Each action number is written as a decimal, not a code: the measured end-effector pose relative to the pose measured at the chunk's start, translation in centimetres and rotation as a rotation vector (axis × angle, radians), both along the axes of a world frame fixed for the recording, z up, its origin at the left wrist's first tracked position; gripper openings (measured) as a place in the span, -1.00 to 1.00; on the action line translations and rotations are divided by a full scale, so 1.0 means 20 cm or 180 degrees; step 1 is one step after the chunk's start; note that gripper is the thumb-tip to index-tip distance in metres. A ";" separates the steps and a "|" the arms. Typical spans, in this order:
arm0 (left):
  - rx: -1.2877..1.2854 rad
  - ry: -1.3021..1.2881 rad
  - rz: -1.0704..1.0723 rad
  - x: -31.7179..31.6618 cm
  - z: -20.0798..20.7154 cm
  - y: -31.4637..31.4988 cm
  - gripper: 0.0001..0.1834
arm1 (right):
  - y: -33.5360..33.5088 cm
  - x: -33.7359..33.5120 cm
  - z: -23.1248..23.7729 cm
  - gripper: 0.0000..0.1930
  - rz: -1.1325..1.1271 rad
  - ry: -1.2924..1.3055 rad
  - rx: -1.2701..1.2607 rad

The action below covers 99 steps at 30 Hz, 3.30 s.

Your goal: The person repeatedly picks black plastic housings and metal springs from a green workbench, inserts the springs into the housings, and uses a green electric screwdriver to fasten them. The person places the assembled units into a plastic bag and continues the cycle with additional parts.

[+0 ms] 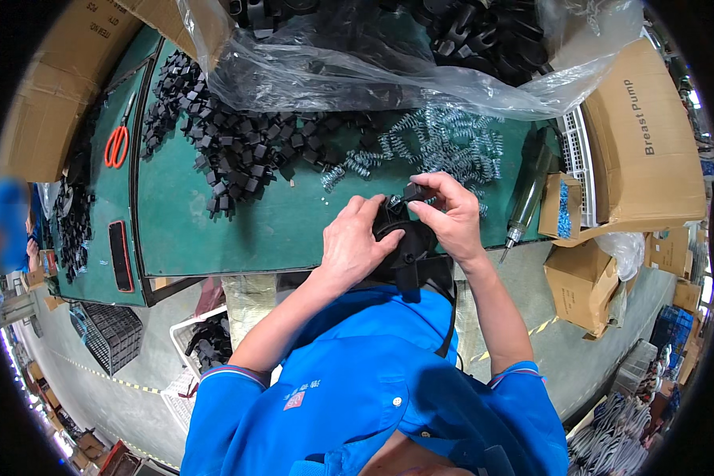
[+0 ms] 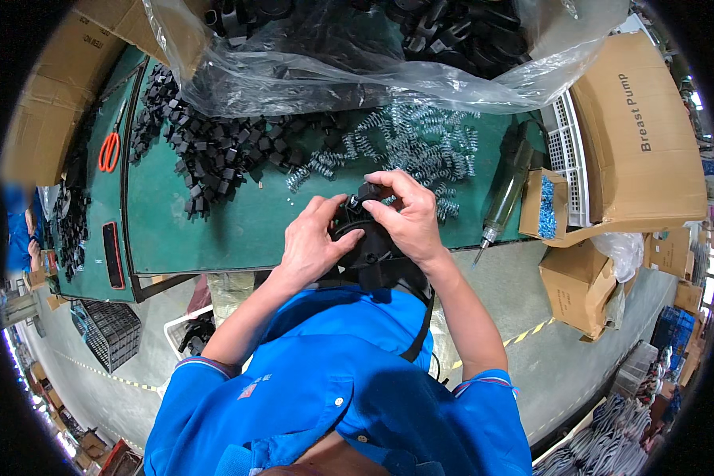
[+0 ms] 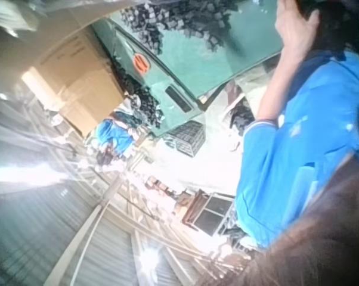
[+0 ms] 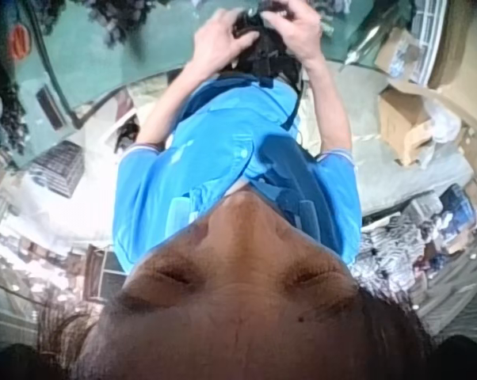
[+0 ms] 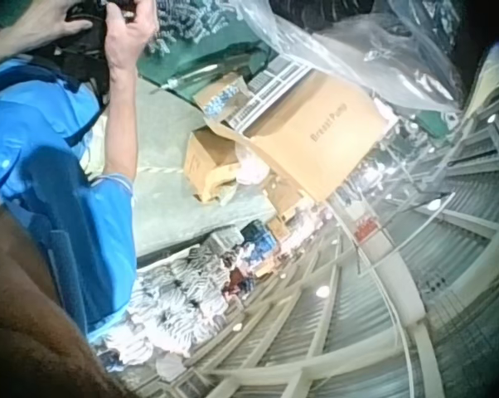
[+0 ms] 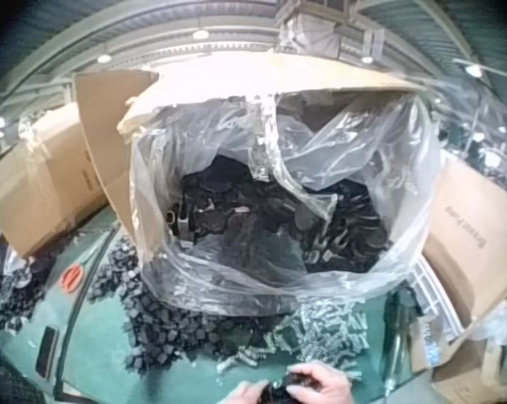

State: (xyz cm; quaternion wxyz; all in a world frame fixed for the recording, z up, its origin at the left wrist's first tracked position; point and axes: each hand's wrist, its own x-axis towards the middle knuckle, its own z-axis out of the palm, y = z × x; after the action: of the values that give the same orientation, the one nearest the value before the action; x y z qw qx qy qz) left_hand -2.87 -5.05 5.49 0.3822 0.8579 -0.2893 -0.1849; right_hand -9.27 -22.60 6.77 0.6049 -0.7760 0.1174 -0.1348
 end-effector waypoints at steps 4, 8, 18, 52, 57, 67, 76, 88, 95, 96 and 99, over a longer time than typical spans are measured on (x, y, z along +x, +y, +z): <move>-0.0040 -0.0138 0.0029 -0.01 -0.02 0.00 -0.37 | 0.01 0.02 -0.03 -0.69 0.0108 0.0049 -0.0697; -0.0101 -0.0102 0.0039 0.00 -0.04 0.00 -0.37 | 0.08 0.03 -0.04 -0.72 -0.0054 0.0018 -0.1544; -0.1926 0.4311 0.1189 0.03 0.00 0.13 -0.44 | 0.17 -0.04 -0.11 -0.74 -0.0762 -0.0279 -0.1031; -0.3100 0.5233 0.0108 -0.12 -0.05 0.17 -0.57 | 0.32 -0.16 0.22 -0.73 -0.0706 -0.0383 -0.1243; -0.3351 0.5574 0.0085 -0.15 -0.09 0.17 -0.58 | 0.31 -0.16 0.25 -0.76 -0.0604 -0.0126 -0.1423; -0.3513 0.5919 0.0089 -0.16 -0.13 0.19 -0.60 | 0.34 -0.16 0.26 -0.78 -0.0644 -0.0160 -0.1651; -0.2834 0.4389 0.0333 -0.14 -0.05 0.17 -0.52 | 0.28 -0.20 0.20 -0.74 -0.0505 0.0039 -0.0753; -0.1790 0.2592 0.0035 -0.06 0.09 0.21 -0.70 | 0.29 -0.22 0.08 -0.74 -0.0561 -0.0540 -0.0399; 0.0021 -0.1292 -0.1124 0.05 0.10 0.03 -0.53 | 0.22 -0.21 -0.23 -0.75 -0.0750 -0.0153 -0.1325; -0.0099 -0.1377 -0.1093 0.05 0.06 0.02 -0.54 | 0.22 -0.21 -0.24 -0.75 -0.0835 0.0088 -0.1477; -0.0219 -0.1388 -0.1090 0.06 0.00 -0.01 -0.55 | 0.23 -0.20 -0.27 -0.76 -0.0912 0.0018 -0.1747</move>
State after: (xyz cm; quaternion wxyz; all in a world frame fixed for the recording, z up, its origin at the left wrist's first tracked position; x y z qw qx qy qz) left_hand -1.72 -5.22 5.58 0.3030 0.8026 -0.5116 -0.0478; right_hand -13.36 -17.94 1.43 0.3472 -0.8863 0.1866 -0.2432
